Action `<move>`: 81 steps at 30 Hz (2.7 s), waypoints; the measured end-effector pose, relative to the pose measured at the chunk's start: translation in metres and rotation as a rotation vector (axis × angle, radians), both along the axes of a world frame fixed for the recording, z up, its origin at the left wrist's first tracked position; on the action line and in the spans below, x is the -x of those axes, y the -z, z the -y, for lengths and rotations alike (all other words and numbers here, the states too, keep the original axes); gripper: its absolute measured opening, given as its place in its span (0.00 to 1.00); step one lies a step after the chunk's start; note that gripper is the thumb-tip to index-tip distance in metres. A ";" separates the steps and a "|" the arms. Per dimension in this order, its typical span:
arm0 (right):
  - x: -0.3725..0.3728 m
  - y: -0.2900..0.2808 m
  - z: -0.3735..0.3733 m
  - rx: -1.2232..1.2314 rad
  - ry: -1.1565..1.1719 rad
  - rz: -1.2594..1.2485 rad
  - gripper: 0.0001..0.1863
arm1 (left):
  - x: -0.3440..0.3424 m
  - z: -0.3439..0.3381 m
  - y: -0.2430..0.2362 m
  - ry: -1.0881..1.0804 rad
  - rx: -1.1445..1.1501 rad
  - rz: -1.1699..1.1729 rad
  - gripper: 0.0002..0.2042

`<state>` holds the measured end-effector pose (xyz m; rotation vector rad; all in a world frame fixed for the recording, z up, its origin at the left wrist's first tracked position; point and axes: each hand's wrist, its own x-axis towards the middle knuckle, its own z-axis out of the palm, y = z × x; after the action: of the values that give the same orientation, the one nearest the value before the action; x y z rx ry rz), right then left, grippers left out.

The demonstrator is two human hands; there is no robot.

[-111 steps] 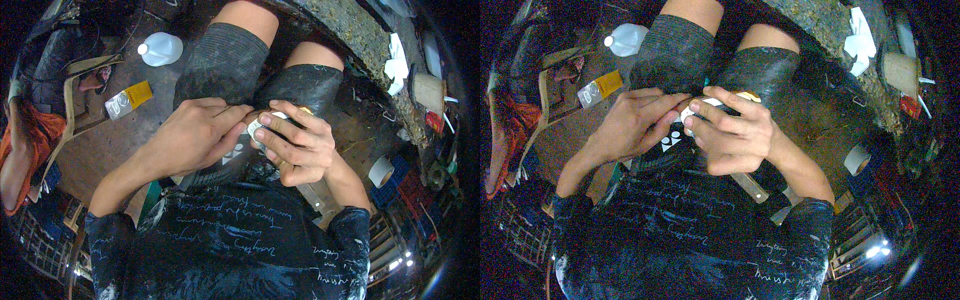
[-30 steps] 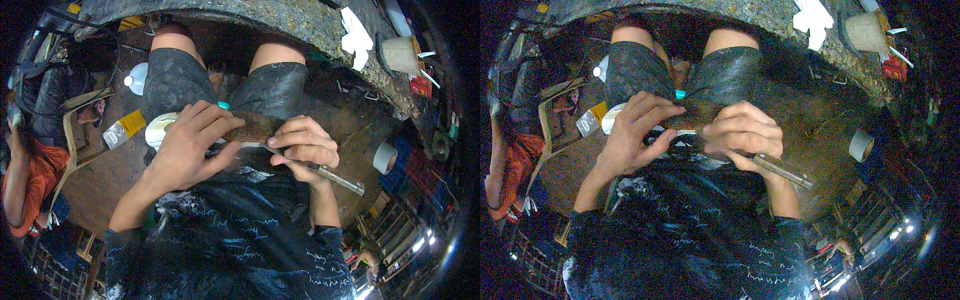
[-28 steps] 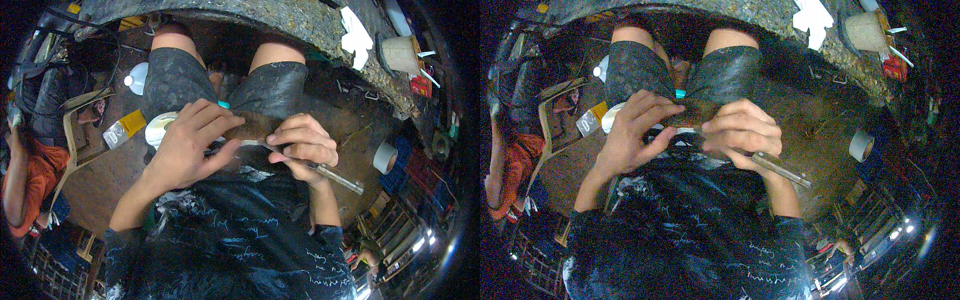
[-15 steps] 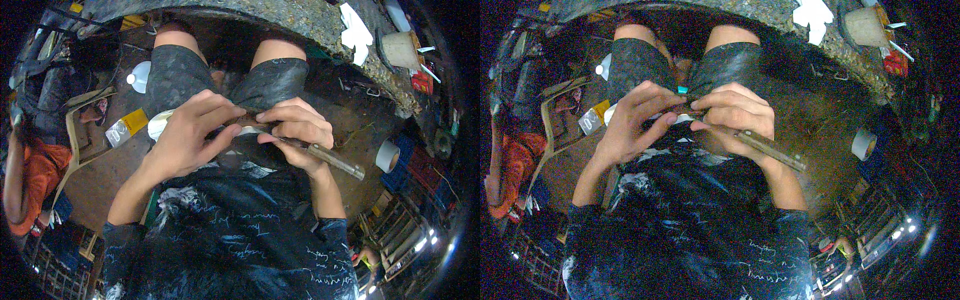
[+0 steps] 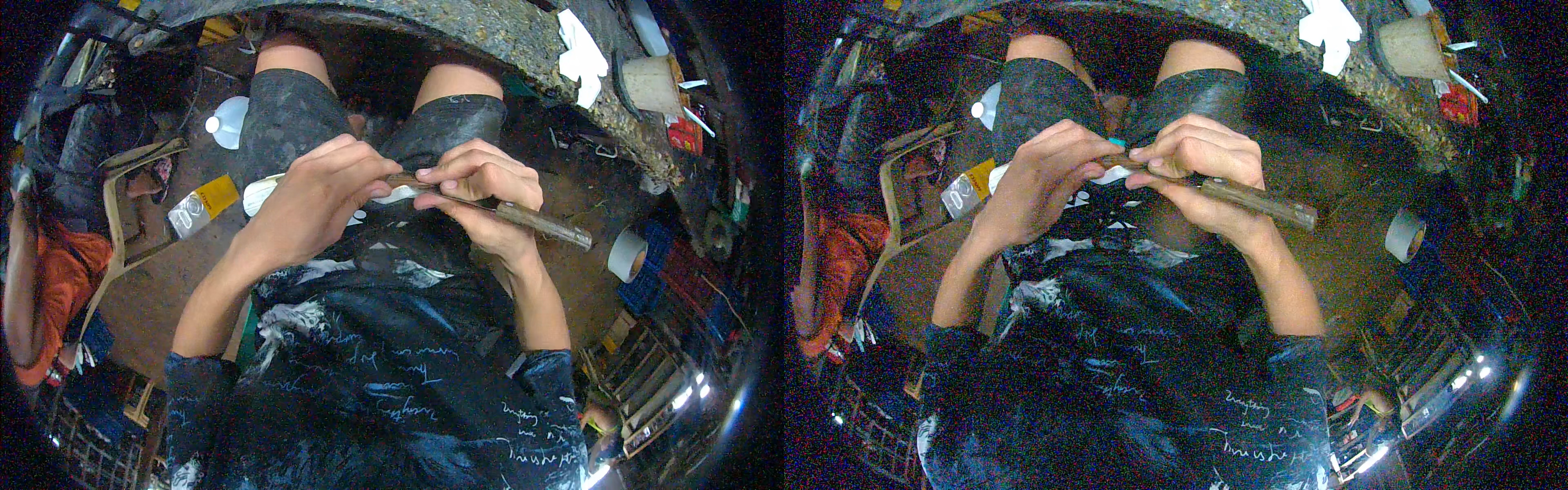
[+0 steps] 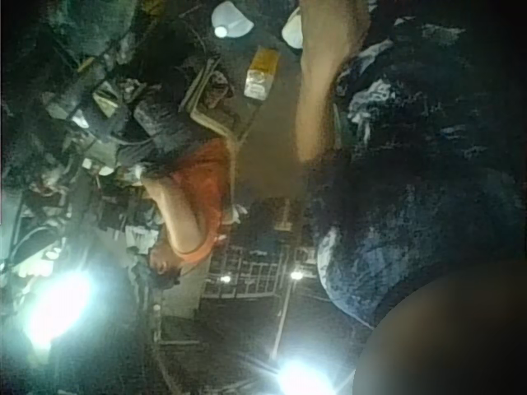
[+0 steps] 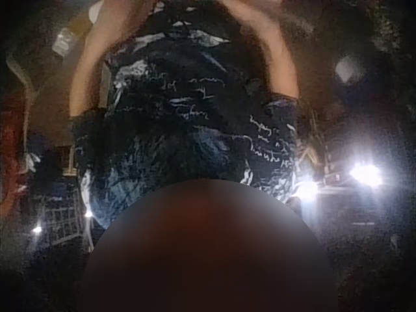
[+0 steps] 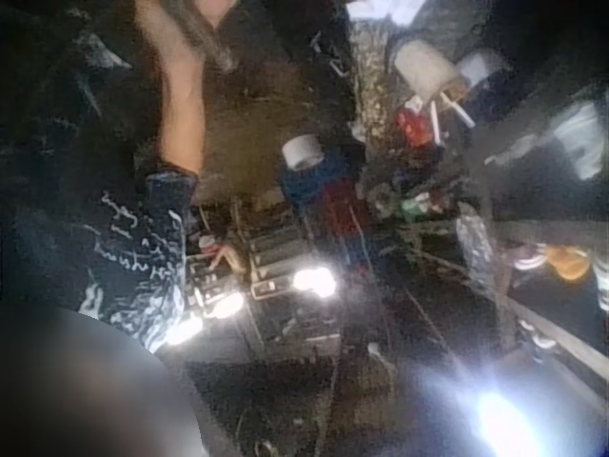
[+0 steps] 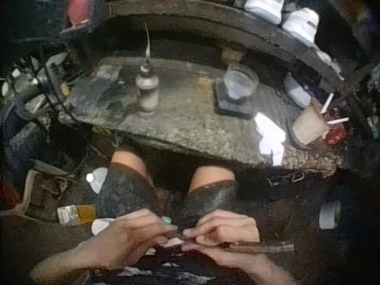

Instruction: The person applies glue to the sole of a black and white sneaker using a brush, then presses the sole to the upper. They repeat the process on the other shoe, applying glue and pressing the parts together.

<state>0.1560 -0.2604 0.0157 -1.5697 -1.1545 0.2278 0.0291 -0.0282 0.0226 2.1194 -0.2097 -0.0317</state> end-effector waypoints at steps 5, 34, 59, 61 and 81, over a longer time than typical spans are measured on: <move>0.004 -0.001 -0.004 0.009 0.033 0.012 0.21 | 0.002 -0.002 -0.005 0.027 -0.142 0.006 0.15; -0.021 -0.078 -0.002 0.017 0.419 -0.353 0.10 | -0.008 0.009 -0.042 0.223 -0.687 0.028 0.06; -0.144 -0.031 -0.175 0.255 0.262 0.088 0.69 | -0.003 0.030 -0.041 0.041 -0.690 -0.066 0.07; -0.141 -0.025 -0.188 0.188 0.113 -0.061 0.51 | -0.002 0.029 -0.040 0.052 -0.674 -0.049 0.06; 0.037 -0.116 0.066 0.767 0.346 0.444 0.29 | 0.004 0.037 -0.045 0.003 -0.652 -0.079 0.07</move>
<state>0.1188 -0.3265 0.1315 -2.5662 -1.1629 0.0893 0.0256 -0.0650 0.0673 2.7595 -0.1690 -0.2095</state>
